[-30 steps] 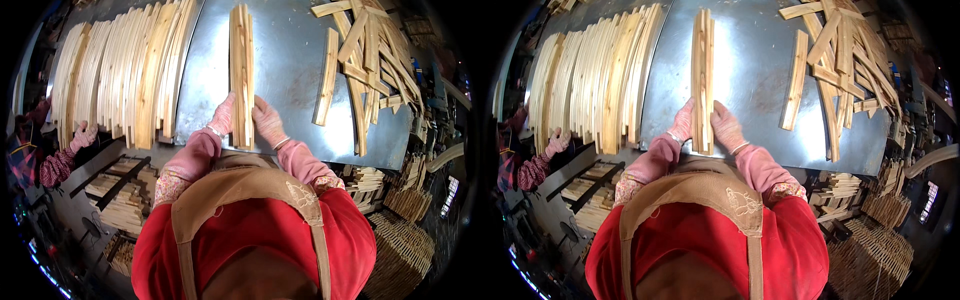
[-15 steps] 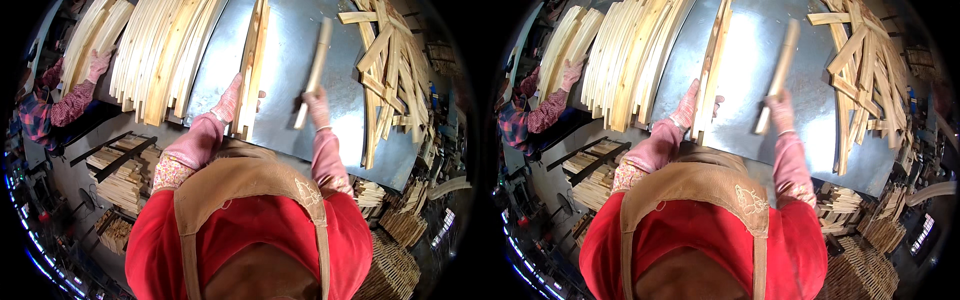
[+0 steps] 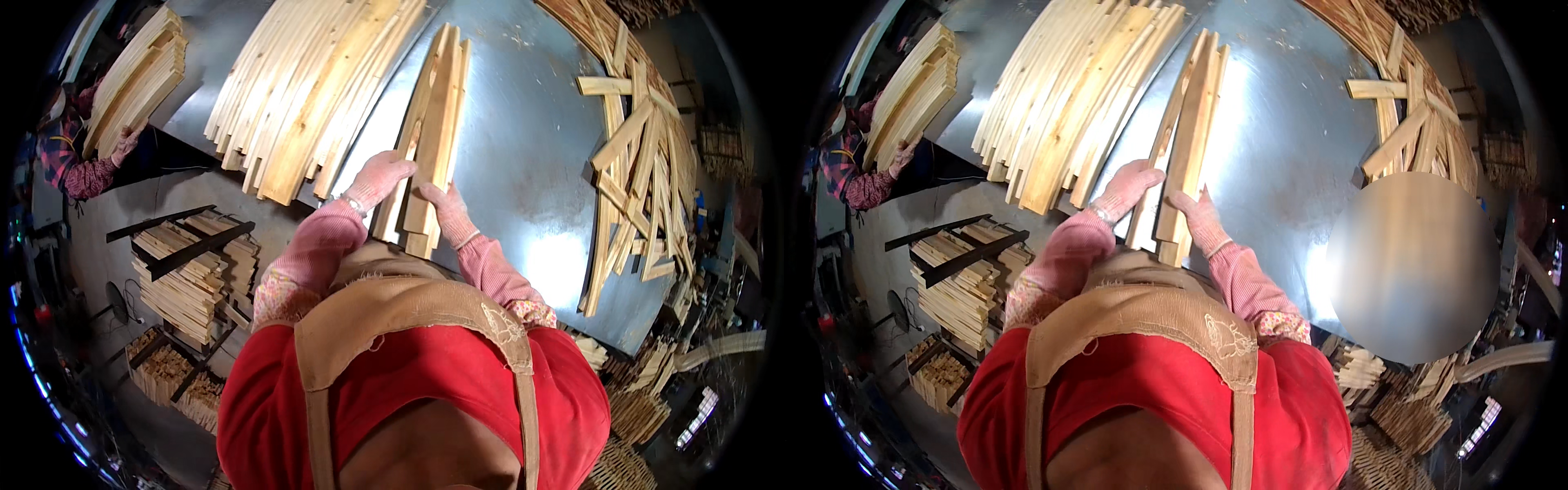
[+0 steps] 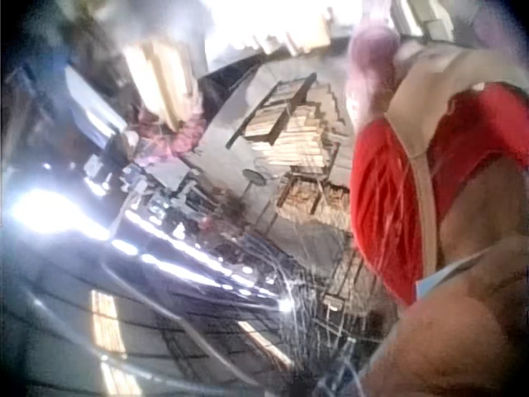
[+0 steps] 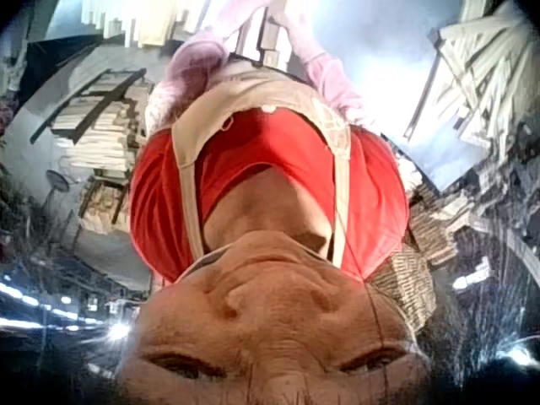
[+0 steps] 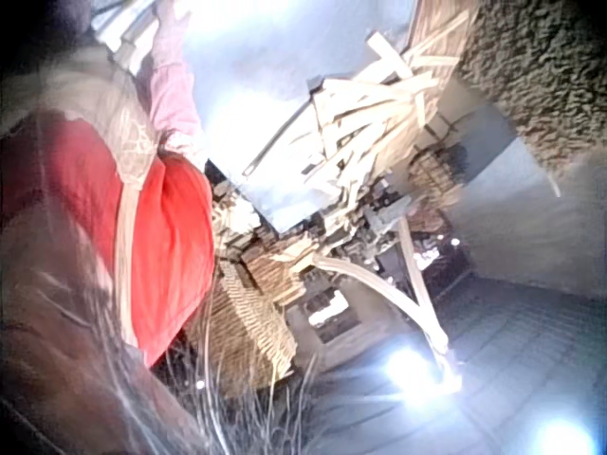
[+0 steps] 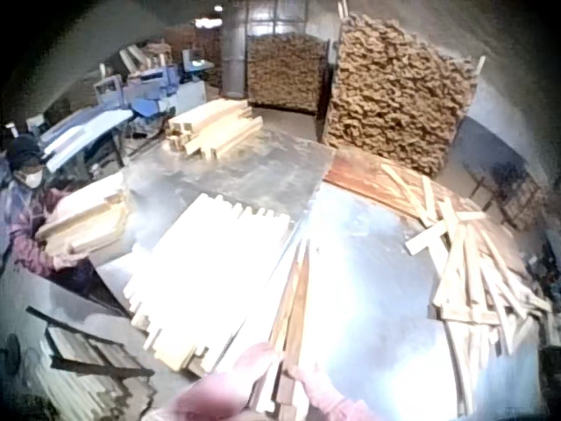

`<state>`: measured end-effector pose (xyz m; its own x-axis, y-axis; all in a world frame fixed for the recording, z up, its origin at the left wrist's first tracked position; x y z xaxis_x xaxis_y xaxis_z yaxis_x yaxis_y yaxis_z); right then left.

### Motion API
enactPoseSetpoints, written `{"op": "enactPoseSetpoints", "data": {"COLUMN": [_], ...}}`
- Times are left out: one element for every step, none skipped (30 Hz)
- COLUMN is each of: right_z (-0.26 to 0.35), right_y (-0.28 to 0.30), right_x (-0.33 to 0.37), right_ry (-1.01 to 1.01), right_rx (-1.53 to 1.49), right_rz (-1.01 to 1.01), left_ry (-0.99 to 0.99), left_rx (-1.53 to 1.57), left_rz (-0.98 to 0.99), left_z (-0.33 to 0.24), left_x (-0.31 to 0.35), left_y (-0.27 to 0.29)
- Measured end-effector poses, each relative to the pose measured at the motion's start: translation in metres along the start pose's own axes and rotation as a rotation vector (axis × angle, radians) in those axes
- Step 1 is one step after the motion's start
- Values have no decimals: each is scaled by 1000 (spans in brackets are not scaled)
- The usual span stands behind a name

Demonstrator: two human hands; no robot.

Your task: The person arranges and stacks thin wooden planks on a metal table, picking them up from a pile and aligning them into neat rows. Another person in a blue apron is visible nearby, also handling the wood.

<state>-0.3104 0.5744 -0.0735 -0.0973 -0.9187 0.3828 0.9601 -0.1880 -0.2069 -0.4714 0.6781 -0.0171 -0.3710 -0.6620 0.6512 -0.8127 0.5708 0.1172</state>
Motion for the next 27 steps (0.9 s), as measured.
{"op": "enactPoseSetpoints", "data": {"right_z": [-12, 7, 31, 53, 62, 38, 16, -9, -33, -53, -69, -77, -80, -51, -7, -8, 10, 13, 9, 6, -18, -18, -15, -8, -17, -30, -36], "right_y": [13, -5, -22, -41, -61, -71, -84, -97, -107, -112, -111, -112, -111, -129, -148, -137, -146, -145, -142, -128, -97, -84, -71, -66, -57, -44, -30], "right_x": [-5, -2, 0, 4, -4, -23, -38, -55, -71, -85, -97, -104, -110, -93, -69, -72, -62, -61, -60, -56, -74, -72, -71, -52, -42, -39, -27], "right_ry": [37, -70, -174, -272, -185, -39, 36, 78, 121, 162, 203, 240, 276, 156, 40, 51, 83, 161, 417, 722, 585, 565, 562, 688, 486, 410, 403], "right_rx": [174, 406, 641, 876, 962, 1015, 1007, 970, 936, 896, 856, 823, 810, 841, 876, 857, 897, 883, 1072, 1233, 1402, 1177, 945, 964, 903, 854, 768], "right_rz": [-32, -16, 2, 13, -2, 13, 42, 85, 132, 185, 241, 295, 345, 318, 283, 249, 322, 388, 608, 746, 759, 678, 600, 561, 642, 671, 651], "left_ry": [5, 19, 13, 12, -23, -62, -127, -142, -159, -152, -147, -155, -169, -183, -217, -241, -258, -279, -330, -336, -329, -289, -236, -174, -188, -168, -137], "left_rx": [142, 293, 369, 727, 799, 873, 738, 754, 767, 798, 827, 833, 841, 883, 917, 955, 969, 980, 971, 888, 743, 606, 543, 478, 478, 452, 425], "left_rz": [100, 188, 270, 425, 474, 514, 537, 486, 435, 412, 390, 405, 422, 396, 307, 289, 185, 74, 25, -150, -320, -479, -647, -788, -1062, -1220, -1330], "left_z": [6, 14, 19, 14, -2, -14, -10, 5, 22, 20, 18, 18, 19, 36, 52, 43, 57, 70, 82, 96, 101, 109, 126, 145, 167, 187, 204], "left_x": [3, 15, 28, 50, 72, 90, 95, 92, 85, 87, 89, 96, 102, 111, 121, 140, 156, 172, 184, 198, 222, 255, 293, 333, 383, 429, 471], "left_y": [6, 15, 21, 23, 27, 31, 38, 46, 52, 54, 57, 62, 68, 79, 87, 91, 97, 103, 103, 100, 97, 90, 94, 81, 60, 41, 23]}}
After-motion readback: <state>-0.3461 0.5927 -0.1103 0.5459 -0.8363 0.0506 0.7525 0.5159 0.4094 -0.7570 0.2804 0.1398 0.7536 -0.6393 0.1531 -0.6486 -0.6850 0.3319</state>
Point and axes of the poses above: each hand's wrist, its own x-axis away from the middle knuckle, its own y-axis out of the back of the hand, z = x × y, the point moved 8 cm from there along -x, towards the middle knuckle, and after that the axes turned 11 degrees about y, right-handed, at the moved point
